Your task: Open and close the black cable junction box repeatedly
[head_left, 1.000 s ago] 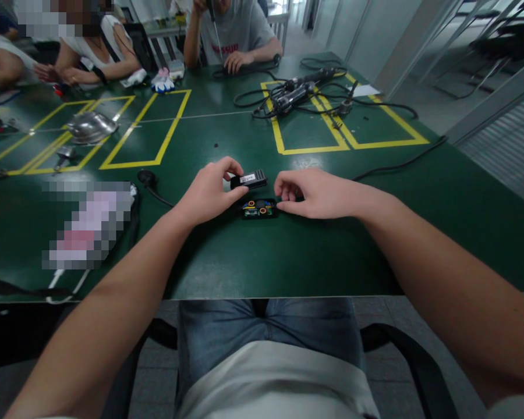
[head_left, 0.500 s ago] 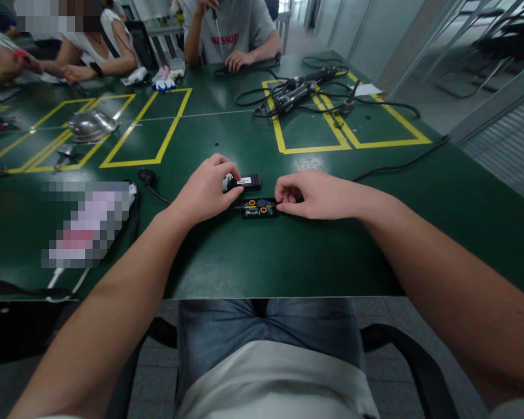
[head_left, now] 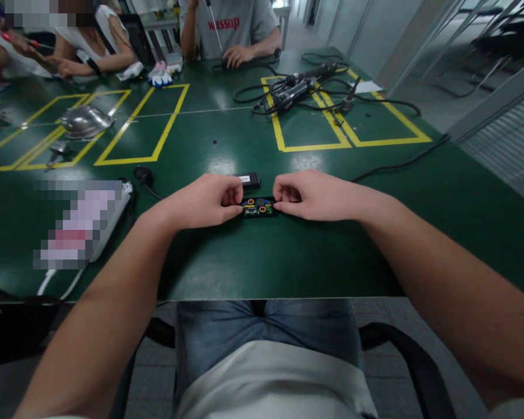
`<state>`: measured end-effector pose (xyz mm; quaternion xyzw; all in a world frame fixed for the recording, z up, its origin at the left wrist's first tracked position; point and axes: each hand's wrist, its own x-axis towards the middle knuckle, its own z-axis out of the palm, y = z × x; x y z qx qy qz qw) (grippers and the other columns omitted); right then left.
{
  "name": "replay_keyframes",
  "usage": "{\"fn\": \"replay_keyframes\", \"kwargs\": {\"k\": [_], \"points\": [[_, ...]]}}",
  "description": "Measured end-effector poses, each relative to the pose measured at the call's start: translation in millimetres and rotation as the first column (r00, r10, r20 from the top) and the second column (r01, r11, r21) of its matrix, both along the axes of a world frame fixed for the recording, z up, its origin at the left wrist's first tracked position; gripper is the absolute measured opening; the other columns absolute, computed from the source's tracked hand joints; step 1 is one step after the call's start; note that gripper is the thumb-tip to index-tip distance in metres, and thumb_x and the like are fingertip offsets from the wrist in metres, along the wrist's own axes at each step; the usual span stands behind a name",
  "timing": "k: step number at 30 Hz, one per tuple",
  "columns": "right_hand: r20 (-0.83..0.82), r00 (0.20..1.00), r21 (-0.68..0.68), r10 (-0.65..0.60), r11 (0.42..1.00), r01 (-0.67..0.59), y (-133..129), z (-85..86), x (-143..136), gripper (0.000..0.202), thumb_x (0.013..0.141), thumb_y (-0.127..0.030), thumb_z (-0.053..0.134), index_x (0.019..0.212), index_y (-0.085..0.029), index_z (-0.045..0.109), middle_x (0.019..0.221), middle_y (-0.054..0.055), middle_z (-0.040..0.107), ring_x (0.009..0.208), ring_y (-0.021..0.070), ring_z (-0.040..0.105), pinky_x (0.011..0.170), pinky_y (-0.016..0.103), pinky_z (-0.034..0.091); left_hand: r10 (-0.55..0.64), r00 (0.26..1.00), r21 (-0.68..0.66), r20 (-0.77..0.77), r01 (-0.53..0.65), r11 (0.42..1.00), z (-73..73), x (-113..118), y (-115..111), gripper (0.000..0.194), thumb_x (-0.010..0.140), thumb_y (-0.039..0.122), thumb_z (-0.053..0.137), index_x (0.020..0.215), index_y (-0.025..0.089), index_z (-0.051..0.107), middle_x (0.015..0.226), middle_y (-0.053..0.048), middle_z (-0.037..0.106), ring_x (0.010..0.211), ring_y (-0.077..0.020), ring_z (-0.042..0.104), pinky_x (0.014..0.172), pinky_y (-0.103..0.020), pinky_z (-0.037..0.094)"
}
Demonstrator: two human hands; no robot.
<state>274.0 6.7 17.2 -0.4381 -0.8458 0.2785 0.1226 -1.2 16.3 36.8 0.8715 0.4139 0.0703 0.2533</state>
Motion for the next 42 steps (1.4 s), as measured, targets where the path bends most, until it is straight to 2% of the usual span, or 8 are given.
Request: {"fn": "replay_keyframes", "kwargs": {"k": [10, 18, 25, 33, 42], "points": [[0.057, 0.998, 0.031, -0.006, 1.0, 0.004, 0, -0.1, -1, 0.013, 0.096, -0.031, 0.074, 0.089, -0.024, 0.065, 0.076, -0.001, 0.068, 0.068, 0.0183, 0.059, 0.069, 0.033, 0.038, 0.033, 0.999, -0.043, -0.027, -0.034, 0.999, 2.7, 3, 0, 0.008, 0.087, 0.029, 0.069, 0.085, 0.022, 0.067, 0.072, 0.0, 0.07, 0.065, -0.0174, 0.063, 0.066, -0.029, 0.043], [0.012, 1.0, 0.021, -0.014, 1.0, 0.013, 0, 3.4, 0, 0.012, 0.093, -0.031, 0.073, 0.088, -0.024, 0.065, 0.076, 0.001, 0.068, 0.07, 0.0188, 0.06, 0.069, 0.033, 0.041, 0.023, 1.0, -0.05, 0.018, -0.022, 0.998, 5.3, -1, 2, 0.011, 0.086, 0.032, 0.071, 0.085, 0.021, 0.066, 0.071, 0.001, 0.068, 0.063, -0.0158, 0.059, 0.064, -0.028, 0.042], [-0.047, 0.999, -0.039, 0.01, 0.999, -0.012, 1, 9.2, 6, 0.01, 0.083, -0.021, 0.074, 0.091, -0.024, 0.068, 0.078, 0.0, 0.072, 0.069, 0.0183, 0.063, 0.069, 0.032, 0.046, 0.039, 0.999, -0.051, 0.004, -0.039, 0.998, 7.8, -2, 2, 0.006, 0.082, 0.026, 0.068, 0.085, 0.021, 0.066, 0.077, -0.001, 0.071, 0.069, -0.018, 0.062, 0.067, -0.029, 0.044], [-0.039, 0.999, -0.051, 0.03, 0.998, -0.032, 5, 6.7, 9, 0.005, 0.085, -0.024, 0.072, 0.089, -0.022, 0.074, 0.078, 0.001, 0.076, 0.069, 0.0185, 0.066, 0.069, 0.033, 0.046, 0.05, 0.998, -0.05, -0.023, -0.051, 0.997, 6.0, -3, 4, 0.01, 0.077, 0.022, 0.067, 0.086, 0.02, 0.071, 0.076, 0.0, 0.071, 0.068, -0.0182, 0.063, 0.069, -0.03, 0.047], [-0.029, 0.999, -0.032, 0.042, 0.999, -0.043, 5, 8.6, 10, 0.005, 0.087, -0.024, 0.073, 0.088, -0.022, 0.078, 0.083, 0.002, 0.08, 0.071, 0.0181, 0.068, 0.07, 0.031, 0.048, 0.007, 1.0, -0.09, -0.009, -0.008, 0.996, 3.5, -9, 10, 0.009, 0.085, 0.026, 0.07, 0.087, 0.02, 0.076, 0.083, -0.003, 0.079, 0.074, -0.0189, 0.071, 0.075, -0.03, 0.052]]}}
